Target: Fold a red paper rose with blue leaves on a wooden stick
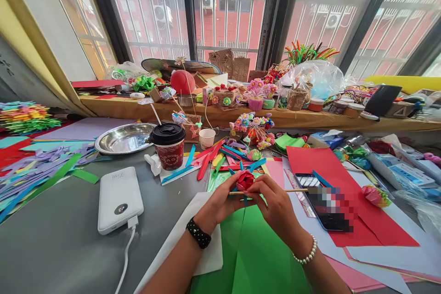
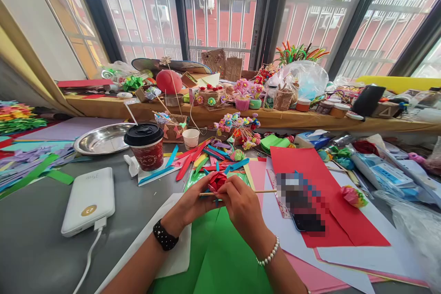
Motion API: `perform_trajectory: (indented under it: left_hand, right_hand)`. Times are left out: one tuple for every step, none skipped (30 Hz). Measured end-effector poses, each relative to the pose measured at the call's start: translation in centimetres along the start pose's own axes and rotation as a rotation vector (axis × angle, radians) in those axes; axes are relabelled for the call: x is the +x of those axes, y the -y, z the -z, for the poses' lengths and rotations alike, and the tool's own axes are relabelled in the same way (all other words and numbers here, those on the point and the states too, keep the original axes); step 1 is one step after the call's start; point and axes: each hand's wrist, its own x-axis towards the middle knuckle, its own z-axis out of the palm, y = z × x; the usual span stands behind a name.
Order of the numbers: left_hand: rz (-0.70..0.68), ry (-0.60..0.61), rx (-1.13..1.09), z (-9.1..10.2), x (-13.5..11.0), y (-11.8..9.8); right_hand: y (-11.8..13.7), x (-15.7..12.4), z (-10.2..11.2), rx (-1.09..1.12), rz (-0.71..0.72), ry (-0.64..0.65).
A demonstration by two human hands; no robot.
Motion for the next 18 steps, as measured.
perform_trajectory:
  left_hand:
    - [0.003,-0.003,0.001,-0.05,-0.01,-0.01]
    - [0.007,-0.007,0.001,-0.1,-0.01,-0.02]
    - [0.01,-0.013,0.0,-0.12,0.0,-0.02]
    - [0.012,-0.02,-0.003,-0.13,0.02,-0.01]
    - [0.014,-0.028,-0.008,-0.13,0.06,0.0]
    - [0.015,-0.039,-0.015,-0.1,0.11,0.02]
    - [0.015,-0.05,-0.021,-0.06,0.17,0.04]
    - [0.017,-0.058,-0.027,0.0,0.23,0.05]
    - [0.018,-0.061,-0.031,0.05,0.29,0.06]
    - [0.021,-0.06,-0.032,0.1,0.33,0.06]
    - [0.023,-0.061,-0.032,0.16,0.37,0.06]
    - [0.026,-0.064,-0.031,0.21,0.4,0.06]
    - [0.029,-0.068,-0.03,0.27,0.43,0.07]
    - [0.032,-0.073,-0.03,0.33,0.46,0.09]
    - [0.037,-0.075,-0.03,0.4,0.49,0.12]
    - [0.041,-0.071,-0.03,0.48,0.53,0.15]
    - [0.043,-0.065,-0.03,0.55,0.58,0.19]
    - [0.043,-0.062,-0.027,0.61,0.63,0.23]
  right_hand:
    - [0.0,-0.01,0.0,-0.016,0.011,-0.007]
    - [0.0,-0.03,0.0,-0.033,0.021,-0.013]
    - [-0.01,-0.05,-0.02,-0.05,0.029,-0.018]
    - [-0.02,-0.08,-0.04,-0.061,0.036,-0.021]
    - [-0.05,-0.1,-0.09,-0.065,0.038,-0.02]
    - [-0.08,-0.13,-0.14,-0.063,0.036,-0.013]
    - [-0.12,-0.15,-0.2,-0.055,0.031,-0.003]
    - [-0.16,-0.17,-0.27,-0.042,0.021,0.011]
    - [-0.2,-0.19,-0.34,-0.026,0.007,0.025]
    - [-0.24,-0.2,-0.41,-0.007,-0.007,0.038]
    - [-0.27,-0.21,-0.48,0.012,-0.021,0.049]
    - [-0.29,-0.21,-0.52,0.032,-0.032,0.054]
    - [-0.3,-0.21,-0.55,0.052,-0.044,0.059]
    - [-0.3,-0.2,-0.56,0.073,-0.057,0.063]
    - [-0.3,-0.19,-0.55,0.094,-0.068,0.068]
    - [-0.3,-0.17,-0.51,0.116,-0.08,0.075]
    - [-0.3,-0.14,-0.47,0.139,-0.088,0.08]
    - [-0.31,-0.12,-0.41,0.162,-0.095,0.082]
